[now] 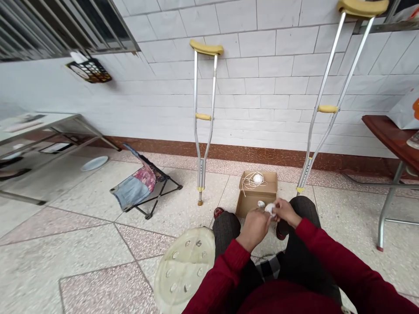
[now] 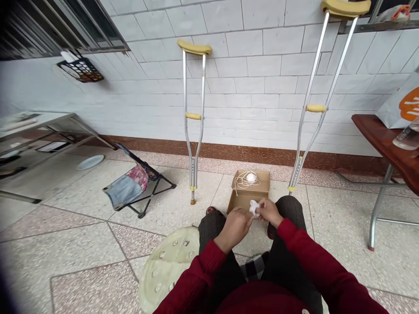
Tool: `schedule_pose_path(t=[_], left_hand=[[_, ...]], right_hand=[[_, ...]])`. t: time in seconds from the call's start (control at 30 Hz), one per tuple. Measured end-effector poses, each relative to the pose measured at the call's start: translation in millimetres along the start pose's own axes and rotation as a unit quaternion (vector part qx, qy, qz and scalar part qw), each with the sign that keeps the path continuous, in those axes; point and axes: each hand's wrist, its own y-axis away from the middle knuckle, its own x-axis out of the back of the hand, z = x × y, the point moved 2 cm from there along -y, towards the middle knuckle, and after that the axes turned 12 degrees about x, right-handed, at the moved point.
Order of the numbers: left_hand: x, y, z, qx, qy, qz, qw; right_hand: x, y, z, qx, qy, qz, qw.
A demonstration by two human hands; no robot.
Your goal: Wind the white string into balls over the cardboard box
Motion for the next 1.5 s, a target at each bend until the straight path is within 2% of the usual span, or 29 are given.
schedule_pose_path(t=[0.07, 0.1, 0.2, 0.27, 0.37, 0.47, 0.53, 0.6, 0.67, 0.7, 0.8, 0.87, 0.9, 1.0, 1.1, 1.23, 1.4, 1.47, 1.5], left_hand=[[1.0, 3.6, 0.8, 0.032, 0.036, 0.007, 0.999], [0.0, 6.5, -0.7, 0.045, 0.065, 0.000, 0.997], [-11.2, 16.9, -10.9, 0.064, 0.159, -0.048, 0.984], [-22.1, 21.7, -21.8, 0.075, 0.199, -0.068, 0.975], [-32.1, 19.7, -40.6, 0.111, 0.195, -0.058, 0.973], [-25.3, 8.3, -48.8, 0.079, 0.157, -0.042, 0.983], [-14.0, 0.1, -45.8, 0.038, 0.134, -0.026, 0.990], [-4.0, -4.7, -37.6, 0.018, 0.110, -0.002, 0.994], [-0.7, -4.0, -26.0, 0.009, 0.092, 0.012, 0.996], [-2.3, -1.7, -19.8, 0.006, 0.088, 0.011, 0.996], [-15.4, 10.1, -5.9, 0.030, 0.125, -0.010, 0.992], [-25.1, 18.4, -3.2, 0.068, 0.197, -0.032, 0.978], [-28.8, 22.0, -3.7, 0.084, 0.242, -0.044, 0.966], [-35.0, 29.7, -8.6, 0.097, 0.358, -0.073, 0.926], [-40.0, 33.4, -15.7, 0.077, 0.384, -0.095, 0.915], [-45.4, 28.7, -33.5, 0.087, 0.313, -0.104, 0.940], [-26.6, 8.2, -54.7, 0.056, 0.189, -0.036, 0.980], [-14.8, 1.6, -52.1, 0.045, 0.160, 0.002, 0.986], [-9.7, -0.1, -47.4, 0.040, 0.147, 0.014, 0.988]], right_hand=[[10.7, -15.0, -15.0, 0.016, -0.083, 0.073, 0.994], [16.4, -19.6, -22.5, 0.015, -0.100, 0.088, 0.991], [31.8, -19.6, -47.0, 0.017, -0.137, 0.091, 0.986], [34.3, -6.7, -64.1, 0.029, -0.163, 0.031, 0.986], [22.1, 29.6, -79.2, 0.012, -0.146, -0.133, 0.980], [2.8, 64.8, -67.6, -0.051, -0.122, -0.269, 0.954], [-4.9, 72.3, -46.6, -0.090, -0.099, -0.306, 0.943], [-3.7, 62.0, -23.0, -0.097, -0.057, -0.244, 0.963], [5.3, 40.3, -6.0, -0.073, -0.019, -0.092, 0.993], [9.3, 29.3, -1.6, -0.060, -0.012, -0.042, 0.997], [15.7, 5.8, -6.9, 0.011, -0.034, 0.075, 0.997], [12.5, 4.0, -20.9, 0.074, -0.078, 0.116, 0.987], [8.7, 7.2, -28.8, 0.097, -0.106, 0.115, 0.983], [-5.9, 26.9, -49.7, 0.095, -0.178, 0.030, 0.979], [-12.4, 49.2, -63.5, 0.036, -0.222, -0.052, 0.973], [-6.0, 71.7, -68.0, -0.019, -0.178, -0.143, 0.973], [-3.3, 87.9, -42.5, -0.082, -0.114, -0.244, 0.960], [-6.6, 81.8, -25.7, -0.089, -0.084, -0.252, 0.960], [-7.7, 74.4, -17.6, -0.083, -0.064, -0.229, 0.968]])
